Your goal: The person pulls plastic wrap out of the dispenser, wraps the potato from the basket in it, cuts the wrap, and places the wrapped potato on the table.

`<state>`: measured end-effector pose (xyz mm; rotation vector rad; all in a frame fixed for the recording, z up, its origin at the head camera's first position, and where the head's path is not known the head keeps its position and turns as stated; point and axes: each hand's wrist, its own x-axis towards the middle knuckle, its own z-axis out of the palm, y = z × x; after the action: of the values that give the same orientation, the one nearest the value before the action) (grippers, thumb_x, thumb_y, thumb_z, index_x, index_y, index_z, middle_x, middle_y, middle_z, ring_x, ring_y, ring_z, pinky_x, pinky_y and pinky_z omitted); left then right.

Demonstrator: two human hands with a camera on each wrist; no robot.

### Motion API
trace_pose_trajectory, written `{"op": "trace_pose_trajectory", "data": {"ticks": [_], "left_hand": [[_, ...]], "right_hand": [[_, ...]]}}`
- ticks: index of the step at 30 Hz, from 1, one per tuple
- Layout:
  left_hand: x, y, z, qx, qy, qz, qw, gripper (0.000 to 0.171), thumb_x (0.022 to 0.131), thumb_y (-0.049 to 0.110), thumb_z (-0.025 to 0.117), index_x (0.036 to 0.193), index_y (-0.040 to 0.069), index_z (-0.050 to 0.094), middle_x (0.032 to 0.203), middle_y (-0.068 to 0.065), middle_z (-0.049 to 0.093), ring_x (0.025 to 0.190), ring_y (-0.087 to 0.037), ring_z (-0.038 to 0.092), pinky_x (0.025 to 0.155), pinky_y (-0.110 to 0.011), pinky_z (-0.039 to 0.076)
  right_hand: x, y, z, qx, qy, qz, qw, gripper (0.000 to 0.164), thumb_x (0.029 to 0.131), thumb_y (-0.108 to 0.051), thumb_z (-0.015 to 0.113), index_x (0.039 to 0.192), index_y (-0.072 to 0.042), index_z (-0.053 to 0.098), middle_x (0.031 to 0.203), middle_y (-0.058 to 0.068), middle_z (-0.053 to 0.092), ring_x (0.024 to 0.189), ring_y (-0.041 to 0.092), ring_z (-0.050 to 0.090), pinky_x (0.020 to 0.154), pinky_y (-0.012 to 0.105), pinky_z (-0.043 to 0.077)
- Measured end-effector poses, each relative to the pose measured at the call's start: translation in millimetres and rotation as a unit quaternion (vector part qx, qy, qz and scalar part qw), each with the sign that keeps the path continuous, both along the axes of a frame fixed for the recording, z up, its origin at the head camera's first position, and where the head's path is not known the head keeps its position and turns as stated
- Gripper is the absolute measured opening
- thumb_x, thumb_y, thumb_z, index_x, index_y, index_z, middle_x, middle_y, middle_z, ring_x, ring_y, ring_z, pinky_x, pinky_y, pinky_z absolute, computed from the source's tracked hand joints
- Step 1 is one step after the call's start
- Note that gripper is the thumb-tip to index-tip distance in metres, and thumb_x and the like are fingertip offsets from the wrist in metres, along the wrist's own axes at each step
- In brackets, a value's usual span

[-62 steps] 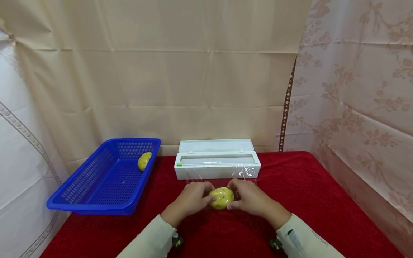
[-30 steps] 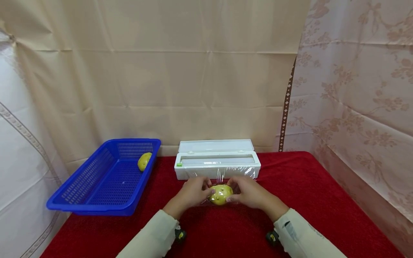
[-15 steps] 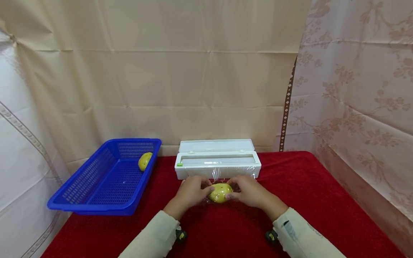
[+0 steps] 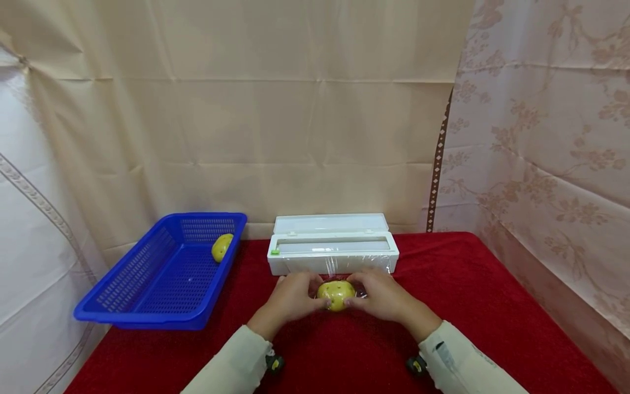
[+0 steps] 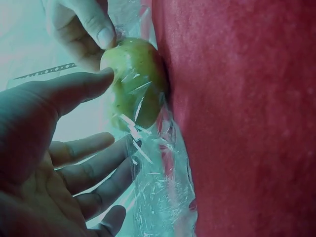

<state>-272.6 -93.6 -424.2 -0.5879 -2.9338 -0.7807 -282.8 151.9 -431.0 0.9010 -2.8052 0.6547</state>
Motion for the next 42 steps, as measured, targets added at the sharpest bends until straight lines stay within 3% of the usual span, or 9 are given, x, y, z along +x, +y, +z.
{"op": "trace_pose_trajectory", "data": {"ticks": [4, 13, 17, 20, 24, 27, 32, 37, 42], "left_hand": [[0.6, -3, 0.5, 0.005, -0.011, 0.003, 0.9999, 0.048, 0.08, 0.045, 0.087, 0.114, 0.014, 0.073, 0.098, 0.004, 0.075, 0.093, -0.014, 0.066, 0.082, -0.04, 0.037], [-3.5, -17, 10.7, 0.04, 0.014, 0.006, 0.9991, 0.023, 0.088, 0.038, 0.08, 0.101, 0.019, 0.077, 0.095, 0.004, 0.075, 0.093, -0.02, 0.069, 0.085, -0.045, 0.044], [-10.5, -28, 14.8, 0.076, 0.032, 0.066, 0.9944, 0.022, 0.09, 0.032, 0.078, 0.104, 0.015, 0.077, 0.103, -0.003, 0.074, 0.099, -0.024, 0.069, 0.088, -0.047, 0.052], [-18.6, -38, 17.1, 0.11, 0.054, 0.126, 0.9844, 0.027, 0.087, 0.027, 0.079, 0.107, 0.01, 0.076, 0.109, -0.009, 0.071, 0.104, -0.029, 0.068, 0.091, -0.048, 0.055], [-30.5, -51, 15.9, 0.132, 0.095, 0.199, 0.9664, 0.044, 0.081, 0.028, 0.084, 0.118, 0.007, 0.071, 0.122, -0.016, 0.065, 0.116, -0.037, 0.061, 0.099, -0.053, 0.048], [-37.2, -60, 11.6, 0.156, 0.104, 0.226, 0.9559, 0.06, 0.079, 0.029, 0.087, 0.13, 0.004, 0.065, 0.133, -0.022, 0.06, 0.126, -0.042, 0.053, 0.106, -0.057, 0.042], [-43.2, -68, 3.5, 0.199, 0.075, 0.211, 0.954, 0.069, 0.082, 0.025, 0.087, 0.141, 0.001, 0.058, 0.142, -0.026, 0.056, 0.134, -0.042, 0.051, 0.114, -0.057, 0.039], [-46.2, -69, -4.1, 0.218, 0.047, 0.206, 0.9528, 0.065, 0.087, 0.026, 0.083, 0.144, 0.006, 0.058, 0.137, -0.02, 0.063, 0.12, -0.035, 0.061, 0.101, -0.051, 0.05], [-49.8, -70, -11.3, 0.231, 0.049, 0.208, 0.9494, 0.058, 0.091, 0.027, 0.08, 0.142, 0.007, 0.061, 0.129, -0.019, 0.067, 0.109, -0.031, 0.068, 0.09, -0.045, 0.057]], "right_hand": [[0.9, 2, -1.3, 0.0, 0.011, -0.004, 1.0, 0.046, 0.086, -0.042, 0.083, 0.12, -0.013, 0.072, 0.112, -0.001, 0.071, 0.107, 0.02, 0.064, 0.093, 0.048, 0.05], [4.4, 3, 6.0, -0.014, -0.012, 0.004, 1.0, 0.049, 0.086, -0.04, 0.083, 0.123, -0.01, 0.07, 0.116, 0.001, 0.069, 0.107, 0.018, 0.063, 0.093, 0.046, 0.053], [4.8, 1, 7.9, -0.014, -0.013, 0.012, 1.0, 0.047, 0.086, -0.039, 0.083, 0.122, -0.011, 0.07, 0.115, 0.002, 0.069, 0.105, 0.018, 0.064, 0.091, 0.044, 0.053], [5.8, -1, 9.5, -0.016, -0.012, 0.018, 1.0, 0.046, 0.087, -0.038, 0.083, 0.122, -0.01, 0.07, 0.115, 0.002, 0.069, 0.104, 0.018, 0.064, 0.089, 0.043, 0.054], [5.7, -4, 11.5, -0.014, -0.005, 0.027, 1.0, 0.046, 0.088, -0.037, 0.082, 0.123, -0.01, 0.07, 0.115, 0.001, 0.07, 0.104, 0.017, 0.064, 0.089, 0.042, 0.053], [3.1, -8, 14.6, -0.005, 0.012, 0.036, 0.999, 0.043, 0.09, -0.037, 0.08, 0.122, -0.01, 0.07, 0.115, 0.001, 0.07, 0.104, 0.018, 0.065, 0.09, 0.043, 0.053], [-4.6, -21, 30.6, -0.007, 0.01, 0.052, 0.999, 0.038, 0.094, -0.033, 0.075, 0.123, -0.009, 0.07, 0.116, 0.008, 0.07, 0.109, 0.025, 0.067, 0.095, 0.047, 0.053], [-20.4, -45, 49.0, -0.008, 0.004, 0.057, 0.998, 0.034, 0.096, -0.029, 0.073, 0.122, -0.008, 0.072, 0.116, 0.01, 0.07, 0.109, 0.028, 0.067, 0.096, 0.047, 0.053], [-41.8, -76, 57.5, 0.003, 0.006, 0.05, 0.999, 0.025, 0.096, -0.026, 0.073, 0.116, -0.01, 0.075, 0.111, 0.007, 0.073, 0.106, 0.025, 0.068, 0.095, 0.044, 0.054]]}}
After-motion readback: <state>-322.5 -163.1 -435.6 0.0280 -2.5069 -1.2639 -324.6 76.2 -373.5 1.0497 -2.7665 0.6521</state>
